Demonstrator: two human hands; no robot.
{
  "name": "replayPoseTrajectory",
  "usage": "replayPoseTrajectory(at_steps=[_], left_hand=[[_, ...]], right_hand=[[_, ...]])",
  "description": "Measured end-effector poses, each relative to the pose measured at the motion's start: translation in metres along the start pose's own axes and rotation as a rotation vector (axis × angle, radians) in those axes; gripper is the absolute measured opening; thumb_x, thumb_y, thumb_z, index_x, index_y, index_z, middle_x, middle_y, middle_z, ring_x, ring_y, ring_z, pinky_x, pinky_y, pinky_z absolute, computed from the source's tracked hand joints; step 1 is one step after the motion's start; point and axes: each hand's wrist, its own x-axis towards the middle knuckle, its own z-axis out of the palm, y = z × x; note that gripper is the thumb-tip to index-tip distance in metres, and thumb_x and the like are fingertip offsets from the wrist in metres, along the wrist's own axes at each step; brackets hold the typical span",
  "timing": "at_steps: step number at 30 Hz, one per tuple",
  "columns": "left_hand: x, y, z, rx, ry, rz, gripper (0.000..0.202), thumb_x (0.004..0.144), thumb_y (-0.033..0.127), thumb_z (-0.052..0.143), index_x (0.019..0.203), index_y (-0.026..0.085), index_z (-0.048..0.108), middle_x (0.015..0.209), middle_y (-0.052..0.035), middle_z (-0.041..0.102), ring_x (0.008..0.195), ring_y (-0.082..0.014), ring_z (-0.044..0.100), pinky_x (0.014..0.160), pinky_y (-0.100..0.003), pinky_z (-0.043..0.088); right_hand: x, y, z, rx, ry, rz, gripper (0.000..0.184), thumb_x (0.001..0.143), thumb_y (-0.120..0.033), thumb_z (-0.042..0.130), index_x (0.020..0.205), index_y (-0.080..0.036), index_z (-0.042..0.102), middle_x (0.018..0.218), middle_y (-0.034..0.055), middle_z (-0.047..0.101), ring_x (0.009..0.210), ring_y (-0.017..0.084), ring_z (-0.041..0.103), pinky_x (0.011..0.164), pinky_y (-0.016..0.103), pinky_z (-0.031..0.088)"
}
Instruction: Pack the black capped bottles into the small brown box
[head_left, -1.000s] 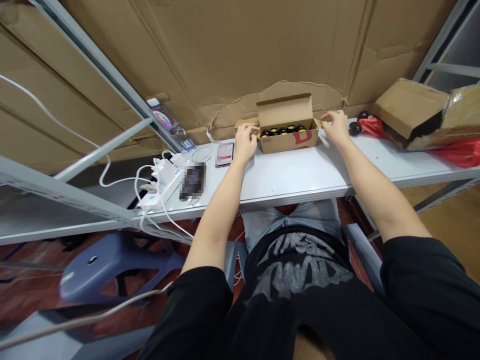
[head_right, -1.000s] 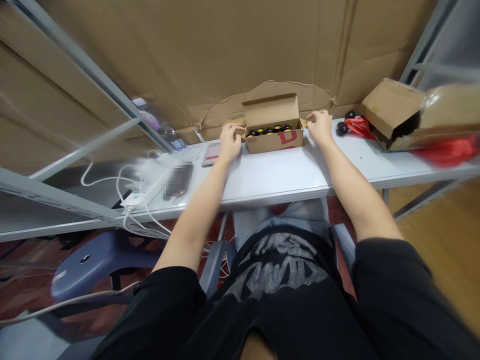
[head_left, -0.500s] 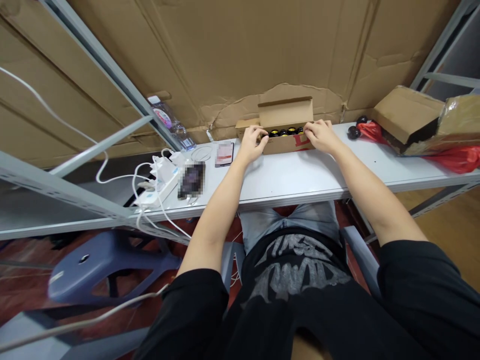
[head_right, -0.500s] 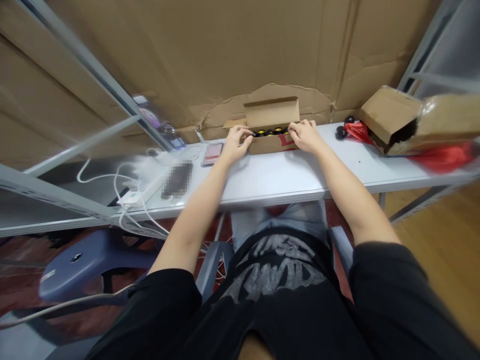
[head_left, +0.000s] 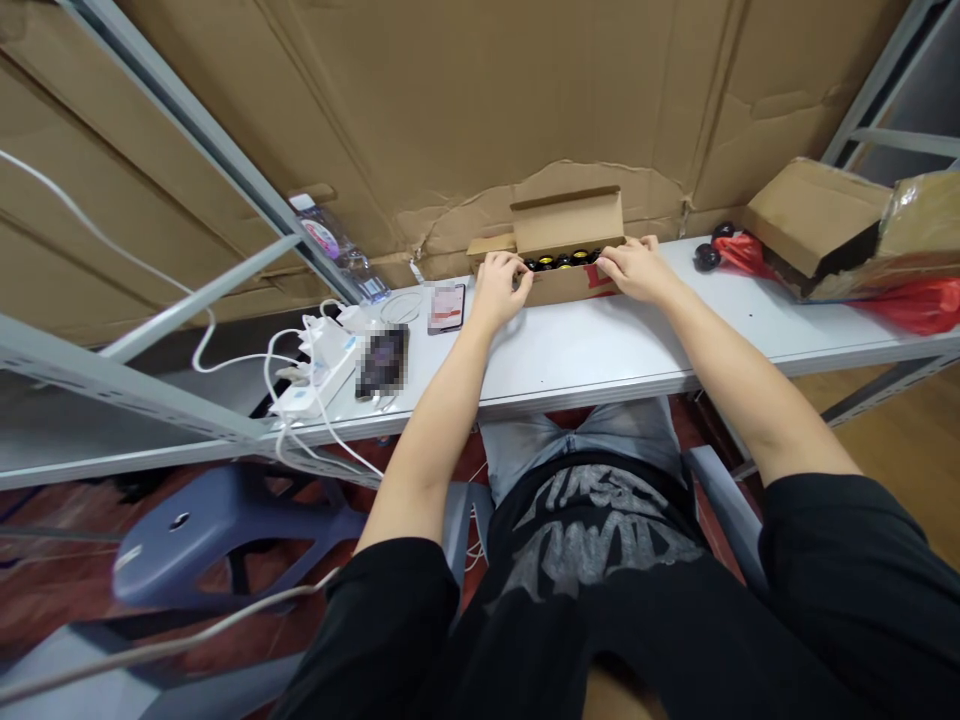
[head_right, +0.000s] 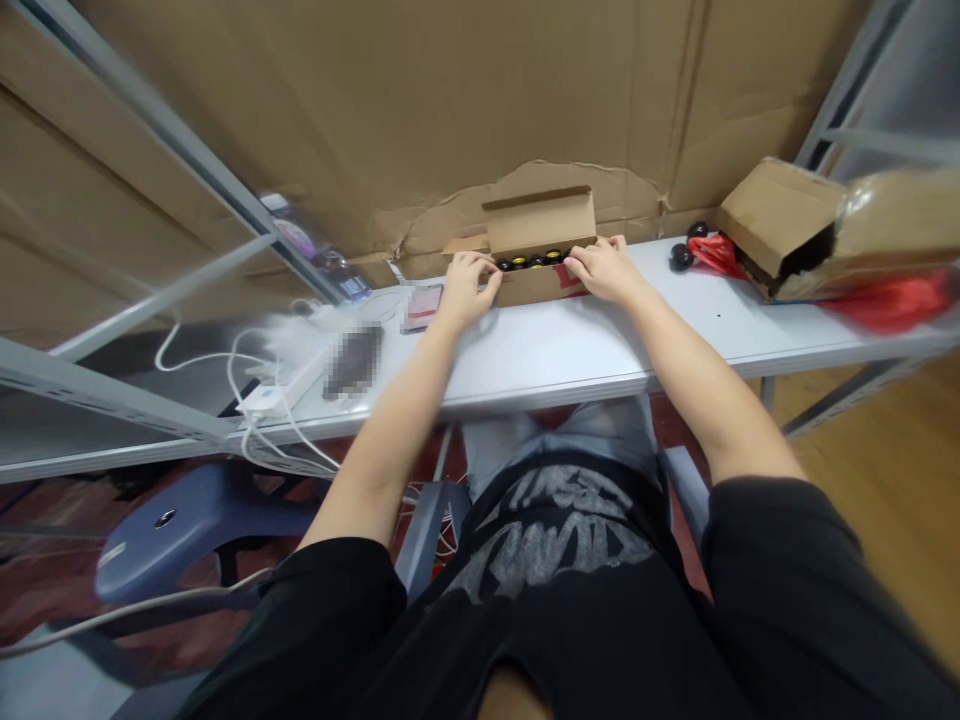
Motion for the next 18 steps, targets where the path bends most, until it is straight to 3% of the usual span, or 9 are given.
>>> replayPoseTrajectory(at_steps=[3, 7, 13, 18], left_hand=[[-0.001, -0.001, 0.002, 0.006, -0.010, -0.015, 0.017, 0.113, 0.039, 0.070, 0.107, 0.026, 0.078, 0.142, -0.0207, 0.086, 0.150, -0.0426, 0.069, 0.140, -0.064, 0.052], [-0.002, -0.001, 0.004, -0.010, -0.019, -0.023, 0.018, 0.113, 0.040, 0.070, 0.112, 0.026, 0.080, 0.148, -0.0207, 0.084, 0.153, -0.0419, 0.068, 0.144, -0.064, 0.051], [-0.003, -0.003, 0.007, 0.001, -0.030, -0.027, 0.020, 0.115, 0.038, 0.068, 0.118, 0.025, 0.083, 0.150, -0.0203, 0.082, 0.153, -0.0404, 0.068, 0.144, -0.063, 0.052], [-0.004, -0.002, 0.013, 0.005, -0.013, -0.032, 0.019, 0.114, 0.037, 0.071, 0.121, 0.024, 0.083, 0.150, -0.0213, 0.081, 0.153, -0.0427, 0.068, 0.145, -0.065, 0.051]], right_hand=[[0.003, 0.003, 0.003, 0.013, 0.025, 0.018, 0.056, 0.127, -0.051, 0.035, 0.104, -0.022, 0.078, 0.118, 0.0228, 0.087, 0.133, 0.047, 0.075, 0.127, 0.071, 0.045], [0.005, 0.008, 0.006, 0.133, 0.107, 0.088, 0.049, 0.122, -0.051, 0.050, 0.105, -0.021, 0.085, 0.112, 0.0195, 0.088, 0.122, 0.046, 0.081, 0.128, 0.071, 0.048], [0.008, 0.020, 0.011, 0.490, 0.232, 0.143, 0.033, 0.094, -0.050, 0.089, 0.114, -0.024, 0.092, 0.119, 0.0137, 0.094, 0.111, 0.041, 0.086, 0.117, 0.062, 0.064], [0.016, 0.026, 0.013, 0.693, 0.443, 0.230, 0.030, 0.085, -0.042, 0.091, 0.109, -0.026, 0.082, 0.109, 0.0109, 0.091, 0.102, 0.037, 0.085, 0.102, 0.056, 0.071]])
